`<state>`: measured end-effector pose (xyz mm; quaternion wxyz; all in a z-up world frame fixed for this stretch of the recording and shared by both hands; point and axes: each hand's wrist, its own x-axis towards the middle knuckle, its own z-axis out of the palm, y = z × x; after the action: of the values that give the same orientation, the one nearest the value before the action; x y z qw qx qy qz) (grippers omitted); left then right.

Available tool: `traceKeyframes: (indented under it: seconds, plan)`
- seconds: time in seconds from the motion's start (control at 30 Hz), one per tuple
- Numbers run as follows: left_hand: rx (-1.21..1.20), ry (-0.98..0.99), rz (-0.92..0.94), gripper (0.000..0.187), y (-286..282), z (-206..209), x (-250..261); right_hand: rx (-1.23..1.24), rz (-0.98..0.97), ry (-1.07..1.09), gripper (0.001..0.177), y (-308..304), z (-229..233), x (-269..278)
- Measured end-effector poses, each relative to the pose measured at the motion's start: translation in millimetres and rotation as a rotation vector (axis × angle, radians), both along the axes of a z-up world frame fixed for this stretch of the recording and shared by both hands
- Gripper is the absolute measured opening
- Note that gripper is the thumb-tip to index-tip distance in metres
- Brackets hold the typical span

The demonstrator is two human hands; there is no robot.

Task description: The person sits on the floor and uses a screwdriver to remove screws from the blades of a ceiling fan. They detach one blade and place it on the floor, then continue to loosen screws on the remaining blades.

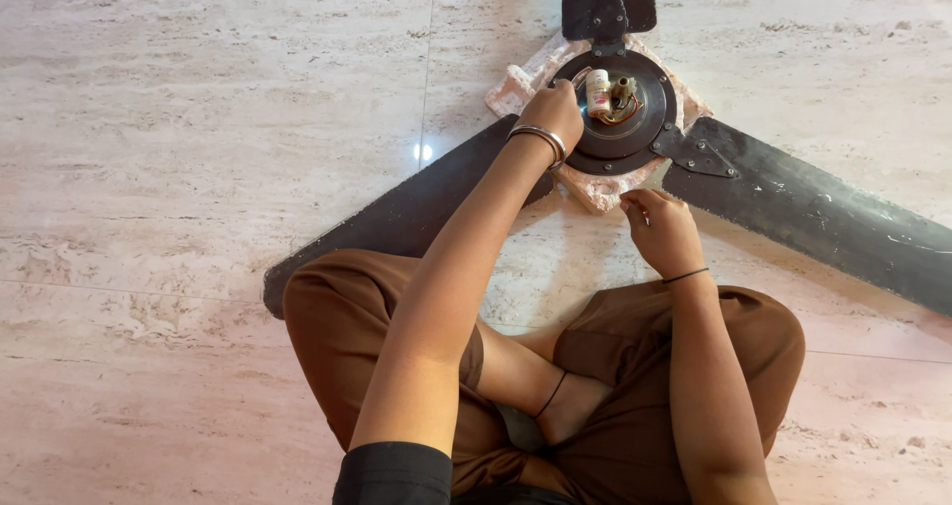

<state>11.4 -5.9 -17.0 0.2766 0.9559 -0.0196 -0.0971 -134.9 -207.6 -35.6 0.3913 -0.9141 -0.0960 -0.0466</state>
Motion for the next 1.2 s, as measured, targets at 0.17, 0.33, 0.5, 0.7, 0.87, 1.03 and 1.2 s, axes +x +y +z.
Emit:
traceKeyframes:
  seconds: [0.17,0.33,0.5,0.7,0.87,1.03,1.2]
  plan:
    - [0.039,0.003,-0.115,0.031,-1.8,3.7,0.8,0.003,-0.002,-0.001,0.015,-3.3,-3.6,-3.9]
    - [0.062,-0.001,-0.23,0.033,4.1,4.3,6.8,0.013,-0.004,0.013,0.015,-3.7,-3.1,-3.8]
    - [0.125,0.059,-0.315,0.036,6.4,12.6,6.6,0.007,0.01,0.008,0.016,-2.7,-0.9,-3.1]
    - [0.188,0.069,-0.433,0.044,4.1,21.8,5.8,0.021,-0.01,0.021,0.015,-2.7,0.4,-1.5]
    - [0.148,0.021,-0.543,0.034,16.3,22.8,3.5,0.014,-0.006,-0.001,0.014,-2.6,2.6,-1.4]
    - [0.165,0.046,-0.596,0.038,24.2,22.5,-0.7,0.022,0.0,0.0,0.014,-1.0,2.3,0.8]
    - [0.254,-0.181,-0.65,0.03,14.6,13.7,-5.6,0.009,0.003,0.018,0.015,-1.3,0.5,0.8]
